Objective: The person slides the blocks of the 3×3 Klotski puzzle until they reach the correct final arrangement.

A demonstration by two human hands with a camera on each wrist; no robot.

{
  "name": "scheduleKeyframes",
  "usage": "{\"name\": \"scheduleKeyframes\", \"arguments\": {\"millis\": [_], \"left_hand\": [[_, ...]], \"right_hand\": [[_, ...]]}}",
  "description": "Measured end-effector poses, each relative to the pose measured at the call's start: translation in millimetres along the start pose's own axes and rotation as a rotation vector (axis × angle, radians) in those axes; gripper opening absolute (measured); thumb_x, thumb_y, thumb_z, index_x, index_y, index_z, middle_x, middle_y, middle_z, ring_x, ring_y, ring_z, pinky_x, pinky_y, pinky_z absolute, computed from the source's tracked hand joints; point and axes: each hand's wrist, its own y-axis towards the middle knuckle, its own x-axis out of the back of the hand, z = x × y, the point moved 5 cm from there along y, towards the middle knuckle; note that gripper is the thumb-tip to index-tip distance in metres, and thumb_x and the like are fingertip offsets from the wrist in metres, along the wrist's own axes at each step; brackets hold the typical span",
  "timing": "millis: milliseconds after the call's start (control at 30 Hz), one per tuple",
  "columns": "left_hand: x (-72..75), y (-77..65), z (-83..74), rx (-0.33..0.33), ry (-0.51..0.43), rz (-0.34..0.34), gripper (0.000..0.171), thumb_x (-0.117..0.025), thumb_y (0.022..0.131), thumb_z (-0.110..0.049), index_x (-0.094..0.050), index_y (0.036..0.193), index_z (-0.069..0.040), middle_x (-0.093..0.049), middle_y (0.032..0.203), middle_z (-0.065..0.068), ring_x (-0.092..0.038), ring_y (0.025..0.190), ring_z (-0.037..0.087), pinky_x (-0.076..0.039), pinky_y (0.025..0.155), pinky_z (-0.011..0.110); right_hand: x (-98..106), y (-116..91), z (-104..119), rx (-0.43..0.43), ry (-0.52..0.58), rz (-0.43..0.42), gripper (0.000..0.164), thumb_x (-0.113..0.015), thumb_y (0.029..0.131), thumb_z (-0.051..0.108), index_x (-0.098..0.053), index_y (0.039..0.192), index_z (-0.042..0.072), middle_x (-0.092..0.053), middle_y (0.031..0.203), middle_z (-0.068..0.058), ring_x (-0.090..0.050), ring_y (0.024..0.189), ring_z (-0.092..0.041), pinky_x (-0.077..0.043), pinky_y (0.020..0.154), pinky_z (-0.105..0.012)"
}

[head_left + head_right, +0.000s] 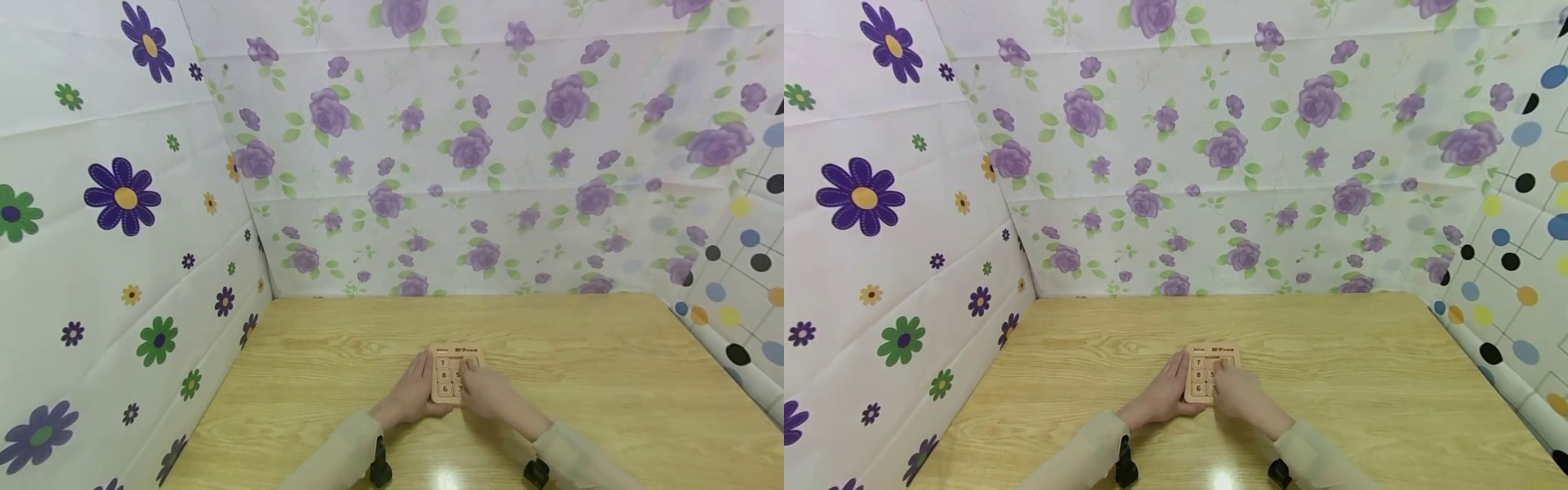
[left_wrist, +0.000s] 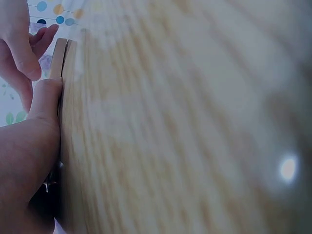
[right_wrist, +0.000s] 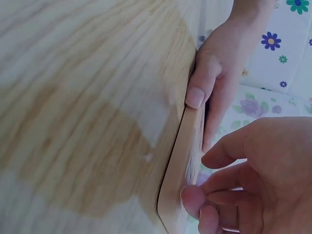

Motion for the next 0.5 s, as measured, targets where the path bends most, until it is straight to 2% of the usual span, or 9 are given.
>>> {"name": "scheduleKeyframes", "arguments": {"millis": [67,233,500], "left_hand": [[0.6,0.2,0.2,-0.001,0.0,-0.004,0.113,-0.065,0.081,-0.062,-0.012,0.15,0.011,-0.018,0.156,0.029,-0.021,0.147,0.037,-0.023,0.122,0.041],[1.3,0.5,-0.4,-0.005,-0.003,0.001,0.113,-0.065,0.081,-0.061,-0.012,0.15,0.011,-0.019,0.156,0.029,-0.021,0.147,0.037,-0.022,0.122,0.041],[1.3,0.4,-0.7,0.006,-0.006,0.007,0.112,-0.065,0.082,-0.061,-0.011,0.151,0.01,-0.018,0.157,0.028,-0.02,0.148,0.036,-0.022,0.122,0.04]], "right_hand": [[-0.1,-0.1,-2.4,-0.017,-0.01,-0.004,0.053,-0.052,0.094,0.016,-0.043,0.138,-0.011,-0.048,0.14,-0.029,-0.057,0.071,-0.02,-0.05,0.048,-0.029],[-1.1,-0.9,-6.3,-0.035,-0.032,0.008,0.052,-0.053,0.094,0.018,-0.045,0.138,-0.01,-0.05,0.137,-0.027,-0.052,0.065,-0.016,-0.045,0.045,-0.025],[1.9,-1.7,-3.4,-0.035,-0.044,0.001,0.052,-0.055,0.092,0.018,-0.047,0.135,-0.009,-0.052,0.135,-0.027,-0.055,0.07,-0.02,-0.051,0.05,-0.031]]}}
